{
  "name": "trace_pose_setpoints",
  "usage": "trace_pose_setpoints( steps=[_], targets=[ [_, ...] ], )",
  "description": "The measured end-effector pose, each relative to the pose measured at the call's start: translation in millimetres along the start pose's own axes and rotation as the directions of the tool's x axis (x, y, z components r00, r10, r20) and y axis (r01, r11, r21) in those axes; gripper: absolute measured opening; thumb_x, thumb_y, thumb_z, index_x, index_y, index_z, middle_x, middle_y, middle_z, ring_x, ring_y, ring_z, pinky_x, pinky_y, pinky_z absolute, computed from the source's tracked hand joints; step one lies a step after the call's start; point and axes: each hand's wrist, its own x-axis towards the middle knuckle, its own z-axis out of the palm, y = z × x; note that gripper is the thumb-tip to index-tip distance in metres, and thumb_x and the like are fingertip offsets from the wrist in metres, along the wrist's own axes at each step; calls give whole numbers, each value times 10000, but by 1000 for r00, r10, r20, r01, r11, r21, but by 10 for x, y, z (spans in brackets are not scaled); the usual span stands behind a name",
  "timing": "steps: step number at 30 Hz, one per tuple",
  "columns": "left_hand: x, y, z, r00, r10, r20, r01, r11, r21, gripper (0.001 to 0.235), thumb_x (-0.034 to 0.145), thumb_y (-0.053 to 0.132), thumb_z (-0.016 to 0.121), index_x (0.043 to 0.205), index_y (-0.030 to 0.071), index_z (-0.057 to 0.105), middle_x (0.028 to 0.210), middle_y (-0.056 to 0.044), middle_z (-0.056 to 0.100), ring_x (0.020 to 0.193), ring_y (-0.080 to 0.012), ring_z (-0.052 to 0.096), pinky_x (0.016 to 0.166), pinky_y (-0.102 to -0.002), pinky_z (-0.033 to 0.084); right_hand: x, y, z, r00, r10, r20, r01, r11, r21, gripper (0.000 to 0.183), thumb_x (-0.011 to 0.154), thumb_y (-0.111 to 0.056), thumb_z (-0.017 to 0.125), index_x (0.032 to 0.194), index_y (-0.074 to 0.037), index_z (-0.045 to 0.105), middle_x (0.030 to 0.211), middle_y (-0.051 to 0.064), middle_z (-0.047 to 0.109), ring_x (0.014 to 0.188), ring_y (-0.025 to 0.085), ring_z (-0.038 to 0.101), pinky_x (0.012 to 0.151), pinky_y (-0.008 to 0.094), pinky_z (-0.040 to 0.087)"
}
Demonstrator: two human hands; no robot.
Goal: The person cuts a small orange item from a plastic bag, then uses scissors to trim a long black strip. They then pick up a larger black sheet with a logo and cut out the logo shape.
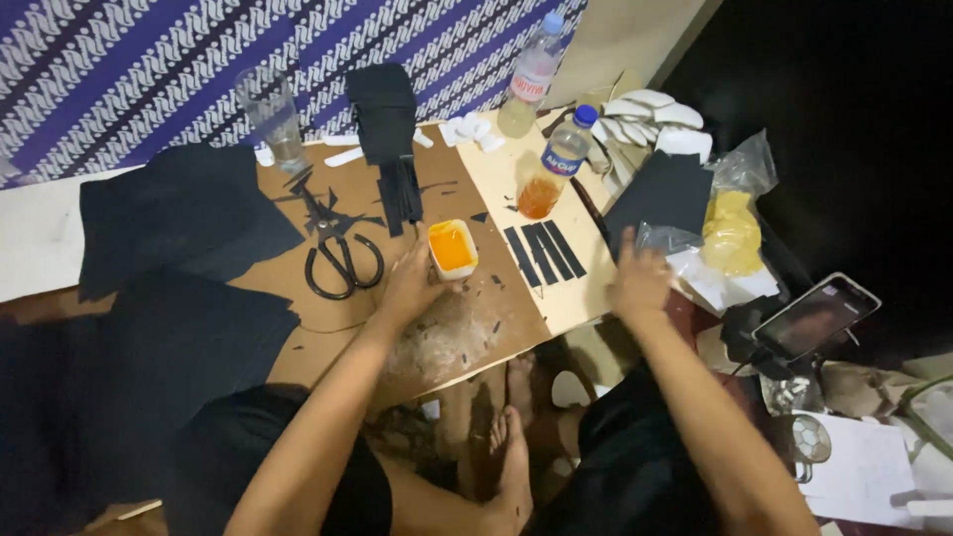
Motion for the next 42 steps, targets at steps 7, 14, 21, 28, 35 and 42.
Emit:
trace_pose_setpoints(
  steps=[7,14,21,28,35,42],
  targets=[
    [-149,370,-391,998,-26,58,30,998,-56,1340,757,435,874,1607,-73,-28,1646,-348,207,1479,-508,318,1161,-655,334,527,932,551,1000,19,25,-13,977,-212,958,964,-206,639,1728,-280,66,1478,151,607,1419,338,528,1141,489,357],
    [-448,730,-344,985,-147,-87,98,902,-421,621,910,252,747,1380,-78,512,1324,-302,620,1218,-449,622,989,-557,517,-305,130,-869,941,-113,-318,139,988,62,908,865,-64,670,1665,-17,245,865,219,741,786,372,772,735,445,561],
    [-711,1185,-54,743,-458,489,513,-80,-854,777,842,385,811,1485,195,417,1339,-116,417,1252,-454,513,706,-773,496,-1375,-948,-1490,871,-482,-93,469,762,446,1153,724,-640,806,1634,-189,261,939,159,739,911,401,740,683,510,607],
    [-821,1171,-606,840,-363,403,446,39,-894,279,973,277,707,1121,56,625,996,-34,674,917,-173,730,726,-290,625,-1073,-1037,-1273,827,-378,417,-332,271,904,1051,756,-448,842,1600,-172,279,1374,247,606,1270,420,615,1028,515,516],
    [-581,764,-531,848,-408,340,323,-112,-940,280,1037,308,577,1129,49,627,963,-119,676,853,-255,722,651,-370,599,-1119,-1106,-850,828,-422,369,-464,-147,874,824,705,70,864,1409,4,442,1100,332,713,850,340,734,674,393,633],
    [-396,428,-384,857,-461,232,377,251,-892,297,1011,253,651,1176,6,641,1079,-191,688,932,-341,740,750,-470,625,-1289,-1183,-1309,874,-378,305,-241,208,948,1126,609,-249,984,1518,-20,360,1499,345,474,1374,501,490,1096,589,458]
  ],
)
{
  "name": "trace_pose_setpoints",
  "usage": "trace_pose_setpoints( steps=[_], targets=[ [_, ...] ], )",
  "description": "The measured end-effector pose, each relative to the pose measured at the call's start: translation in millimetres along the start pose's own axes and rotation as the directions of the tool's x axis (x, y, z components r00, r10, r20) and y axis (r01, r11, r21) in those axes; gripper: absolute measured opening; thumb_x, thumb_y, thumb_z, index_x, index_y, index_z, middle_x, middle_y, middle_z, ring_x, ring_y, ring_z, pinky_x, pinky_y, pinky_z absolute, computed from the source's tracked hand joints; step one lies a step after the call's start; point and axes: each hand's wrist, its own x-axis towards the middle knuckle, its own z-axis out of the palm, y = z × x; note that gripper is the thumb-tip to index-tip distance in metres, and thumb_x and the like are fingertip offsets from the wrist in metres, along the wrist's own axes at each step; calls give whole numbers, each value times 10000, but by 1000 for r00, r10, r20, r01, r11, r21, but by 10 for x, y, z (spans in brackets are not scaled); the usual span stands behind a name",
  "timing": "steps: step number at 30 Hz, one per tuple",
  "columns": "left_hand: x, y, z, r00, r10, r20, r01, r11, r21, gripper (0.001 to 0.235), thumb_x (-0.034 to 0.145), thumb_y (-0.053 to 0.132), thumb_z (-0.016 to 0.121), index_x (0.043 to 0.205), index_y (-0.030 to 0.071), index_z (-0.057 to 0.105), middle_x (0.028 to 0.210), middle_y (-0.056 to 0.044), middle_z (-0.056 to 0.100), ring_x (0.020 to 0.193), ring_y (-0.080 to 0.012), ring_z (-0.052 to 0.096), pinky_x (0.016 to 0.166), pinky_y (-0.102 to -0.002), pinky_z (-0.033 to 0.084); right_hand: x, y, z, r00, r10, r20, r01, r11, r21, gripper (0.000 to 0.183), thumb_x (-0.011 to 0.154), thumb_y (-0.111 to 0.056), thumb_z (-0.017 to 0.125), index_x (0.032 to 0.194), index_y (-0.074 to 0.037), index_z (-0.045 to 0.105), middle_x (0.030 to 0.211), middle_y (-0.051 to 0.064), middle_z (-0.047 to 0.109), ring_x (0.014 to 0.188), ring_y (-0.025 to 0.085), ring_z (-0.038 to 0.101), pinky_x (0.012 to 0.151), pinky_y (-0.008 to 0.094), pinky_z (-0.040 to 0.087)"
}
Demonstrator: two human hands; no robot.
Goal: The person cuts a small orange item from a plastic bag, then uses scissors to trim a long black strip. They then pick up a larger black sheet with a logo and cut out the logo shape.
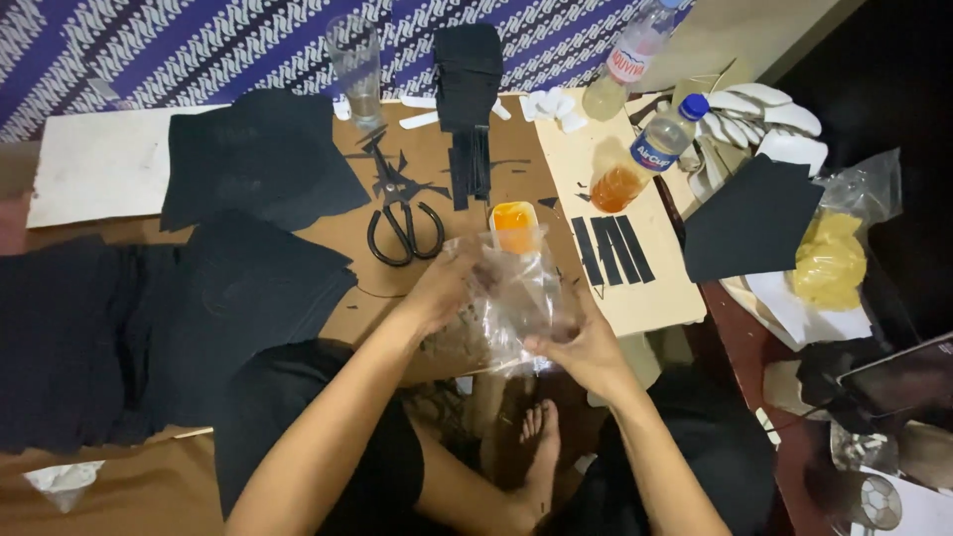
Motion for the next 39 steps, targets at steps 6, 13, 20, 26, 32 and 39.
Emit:
trace_pose_setpoints(
  steps=[6,13,20,26,32,39],
  targets=[
    [-437,183,371,989,54,137,-81,976,201,613,734,189,901,1246,-26,642,966,-167,680,848,-296,696,688,-488,618,332,-100,128,953,-58,-296,173,909,380,728,849,-73,818,1453,-84,413,1077,190,746,891,212,731,715,317,641],
    [-471,-68,190,957,-56,285,10,987,159,361,854,242,847,937,-65,676,677,-167,680,606,-221,713,549,-383,620,698,-67,-53,937,-162,-309,262,912,317,999,813,-126,875,1575,-12,238,1123,255,740,911,277,743,740,366,625],
    [-289,-167,29,949,-193,249,153,973,173,469,800,236,883,1077,-88,688,1020,-290,755,930,-349,760,773,-451,636,1127,-187,-173,935,-109,-337,269,837,476,730,837,-50,846,1484,-54,506,1015,163,705,829,162,711,751,293,643],
    [-141,-124,-263,965,-133,225,33,916,400,514,759,220,923,1088,-92,680,993,-224,764,815,-258,756,626,-362,657,1054,-359,-400,974,-189,-123,223,889,401,925,795,-95,863,1568,-65,356,1127,230,722,1010,278,720,889,393,621],
    [-329,130,-131,945,-141,297,-172,559,811,297,672,291,919,818,67,790,622,-56,669,595,-176,616,517,-333,494,1022,-421,-544,968,-189,166,150,964,220,863,793,-137,842,1528,39,427,1069,231,755,955,279,717,846,377,611],
    [-336,194,-148,970,-179,164,-77,416,906,434,675,401,908,996,121,830,892,-83,779,857,-233,728,732,-385,564,1004,-354,-420,957,-211,198,163,958,236,699,742,39,846,1395,17,598,867,152,720,739,245,706,605,329,647]
  ],
)
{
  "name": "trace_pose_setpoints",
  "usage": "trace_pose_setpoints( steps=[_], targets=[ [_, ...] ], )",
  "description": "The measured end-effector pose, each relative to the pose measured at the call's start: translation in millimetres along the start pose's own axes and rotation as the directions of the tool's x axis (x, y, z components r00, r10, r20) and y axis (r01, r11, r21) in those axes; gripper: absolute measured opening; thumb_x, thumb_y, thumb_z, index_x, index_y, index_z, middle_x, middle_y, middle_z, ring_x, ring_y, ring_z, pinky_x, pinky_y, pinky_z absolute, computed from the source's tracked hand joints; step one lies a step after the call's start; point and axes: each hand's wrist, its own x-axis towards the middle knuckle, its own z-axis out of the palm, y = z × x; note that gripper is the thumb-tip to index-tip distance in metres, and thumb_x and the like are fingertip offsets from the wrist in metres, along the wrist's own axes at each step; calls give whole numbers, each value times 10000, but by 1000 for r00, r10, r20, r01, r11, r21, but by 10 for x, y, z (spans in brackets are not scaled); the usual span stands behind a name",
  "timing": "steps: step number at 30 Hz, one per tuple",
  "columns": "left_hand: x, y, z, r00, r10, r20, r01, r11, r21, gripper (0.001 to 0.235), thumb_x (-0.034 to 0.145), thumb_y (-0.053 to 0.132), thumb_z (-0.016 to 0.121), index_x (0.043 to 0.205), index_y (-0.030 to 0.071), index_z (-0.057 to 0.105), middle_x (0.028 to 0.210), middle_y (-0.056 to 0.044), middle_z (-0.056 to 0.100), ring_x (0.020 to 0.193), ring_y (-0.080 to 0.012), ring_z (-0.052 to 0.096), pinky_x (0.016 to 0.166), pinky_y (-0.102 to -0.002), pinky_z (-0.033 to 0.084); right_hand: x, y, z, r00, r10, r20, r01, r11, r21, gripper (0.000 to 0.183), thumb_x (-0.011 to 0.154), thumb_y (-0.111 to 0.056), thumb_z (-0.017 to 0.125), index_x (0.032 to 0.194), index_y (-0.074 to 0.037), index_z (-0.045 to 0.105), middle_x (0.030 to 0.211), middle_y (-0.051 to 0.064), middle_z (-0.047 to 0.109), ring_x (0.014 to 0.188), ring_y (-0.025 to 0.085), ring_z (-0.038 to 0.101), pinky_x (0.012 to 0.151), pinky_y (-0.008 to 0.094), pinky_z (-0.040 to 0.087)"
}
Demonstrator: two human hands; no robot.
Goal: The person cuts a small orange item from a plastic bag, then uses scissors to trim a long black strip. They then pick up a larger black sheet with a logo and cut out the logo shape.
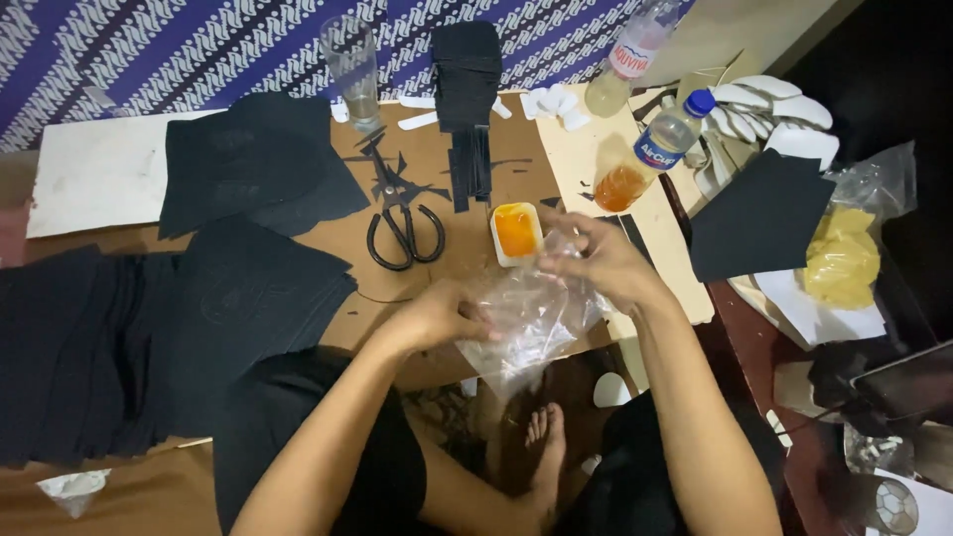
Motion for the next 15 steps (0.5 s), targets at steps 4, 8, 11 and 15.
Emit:
trace_pose_setpoints(
  steps=[4,8,11,15],
  targets=[
    [-215,302,-242,976,-173,-134,105,909,-404,347,799,229,864,1009,-42,805,840,-130,714,742,-232,647,632,-341,576,-68,215,-66,965,16,-260,8,996,92,661,779,-15,879,1380,-23,605,699,18,616,588,170,671,493,286,650],
    [321,-166,-159,918,-274,-286,-67,605,-794,299,971,334,706,955,41,764,863,-84,622,782,-218,592,651,-390,548,-143,388,12,943,-79,-324,81,997,-7,657,768,-72,898,1364,-61,622,757,44,644,666,168,690,493,262,630],
    [585,-390,-221,928,-189,-322,-153,594,-790,393,1027,433,639,973,56,737,904,-122,671,820,-257,651,696,-428,558,-206,554,7,969,-156,-193,126,980,-157,707,729,-45,904,1369,-61,605,781,75,646,668,168,660,506,264,605],
    [248,95,-360,915,118,-386,-152,987,-58,593,1056,571,466,693,150,675,505,-39,681,561,-180,716,558,-305,536,-602,-110,191,999,24,37,-19,994,-109,706,777,7,817,1432,-47,558,785,73,560,666,206,652,447,319,632]
  ],
)
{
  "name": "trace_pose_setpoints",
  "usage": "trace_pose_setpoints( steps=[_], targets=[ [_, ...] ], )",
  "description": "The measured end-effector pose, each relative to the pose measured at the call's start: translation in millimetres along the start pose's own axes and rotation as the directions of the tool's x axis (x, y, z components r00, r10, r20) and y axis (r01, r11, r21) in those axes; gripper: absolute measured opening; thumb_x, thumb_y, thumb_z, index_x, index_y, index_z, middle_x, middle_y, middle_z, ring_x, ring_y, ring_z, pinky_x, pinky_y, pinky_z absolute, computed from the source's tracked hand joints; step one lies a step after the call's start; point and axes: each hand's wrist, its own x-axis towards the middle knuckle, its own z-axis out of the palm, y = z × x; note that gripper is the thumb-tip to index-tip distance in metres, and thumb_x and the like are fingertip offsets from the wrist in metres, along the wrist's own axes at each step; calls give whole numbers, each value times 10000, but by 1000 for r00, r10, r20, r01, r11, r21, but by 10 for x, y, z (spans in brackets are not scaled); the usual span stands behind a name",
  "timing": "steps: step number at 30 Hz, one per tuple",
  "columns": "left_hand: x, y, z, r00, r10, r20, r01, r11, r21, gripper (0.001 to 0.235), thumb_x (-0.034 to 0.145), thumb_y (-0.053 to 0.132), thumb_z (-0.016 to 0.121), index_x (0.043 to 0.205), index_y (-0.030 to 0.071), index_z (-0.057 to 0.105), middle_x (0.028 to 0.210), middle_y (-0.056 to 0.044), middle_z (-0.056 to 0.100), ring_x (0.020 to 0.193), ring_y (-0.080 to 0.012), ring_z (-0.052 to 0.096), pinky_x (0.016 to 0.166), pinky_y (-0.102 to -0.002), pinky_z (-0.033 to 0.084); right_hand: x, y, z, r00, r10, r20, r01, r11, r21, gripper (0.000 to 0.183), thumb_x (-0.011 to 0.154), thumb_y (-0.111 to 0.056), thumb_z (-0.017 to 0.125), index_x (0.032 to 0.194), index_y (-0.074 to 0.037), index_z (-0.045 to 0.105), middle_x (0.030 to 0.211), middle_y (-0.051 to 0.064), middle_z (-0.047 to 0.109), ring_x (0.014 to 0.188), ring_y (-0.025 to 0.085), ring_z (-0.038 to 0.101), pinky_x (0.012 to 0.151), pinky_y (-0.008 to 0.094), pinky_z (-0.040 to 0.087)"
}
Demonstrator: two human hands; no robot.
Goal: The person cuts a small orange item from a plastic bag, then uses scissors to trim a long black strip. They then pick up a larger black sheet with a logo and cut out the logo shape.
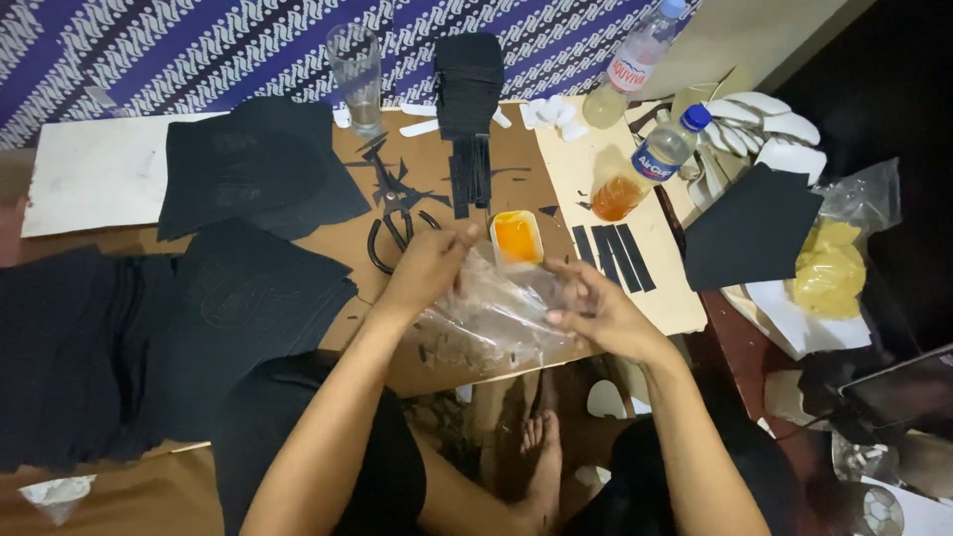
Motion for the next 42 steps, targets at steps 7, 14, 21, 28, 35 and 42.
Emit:
trace_pose_setpoints(
  steps=[7,14,21,28,35,42],
  targets=[
    [412,-441,-9,708,652,-272,-413,694,589,214,1041,-28,474,1116,-59,672,1091,-272,652,1065,-375,609,909,-405,501,432,777,-65,923,-12,-386,67,990,128,331,967,-214,730,1246,-41,690,1007,202,672,739,263,674,544,412,632],
    [405,-293,509,977,-192,-96,70,708,-703,595,835,289,840,1303,-2,619,1118,-201,726,788,-295,753,653,-362,640,801,1106,366,842,164,-514,112,879,463,343,982,-160,705,1270,-27,575,1066,164,632,879,262,712,770,400,674],
    [809,-794,889,927,-193,-321,123,966,-226,386,778,329,825,1115,160,744,998,-45,799,914,-236,771,794,-366,635,785,1243,349,820,248,-516,-7,906,424,419,966,-96,682,1268,41,426,971,260,634,773,396,753,697,446,678],
    [690,-540,824,913,-209,-349,143,968,-206,377,839,362,789,1167,176,778,1054,-103,784,1027,-352,737,881,-459,611,617,1146,269,800,176,-574,-108,983,151,694,913,-106,693,1437,7,251,1211,322,564,650,363,746,491,423,652],
    [355,-192,439,715,-190,-673,-111,920,-377,248,998,270,574,1064,67,700,1001,-193,731,1008,-399,707,864,-492,560,782,-190,277,569,-779,-263,190,436,-880,689,1029,-395,574,1582,-28,394,1599,263,320,1486,500,231,1162,623,183],
    [537,-803,115,525,-357,-773,-221,819,-529,142,941,252,601,850,164,666,759,-23,664,761,-163,633,743,-341,495,1689,961,646,881,-440,-173,4,372,-928,833,899,-574,634,1586,-156,416,1613,90,447,1528,314,323,1196,619,276]
  ],
)
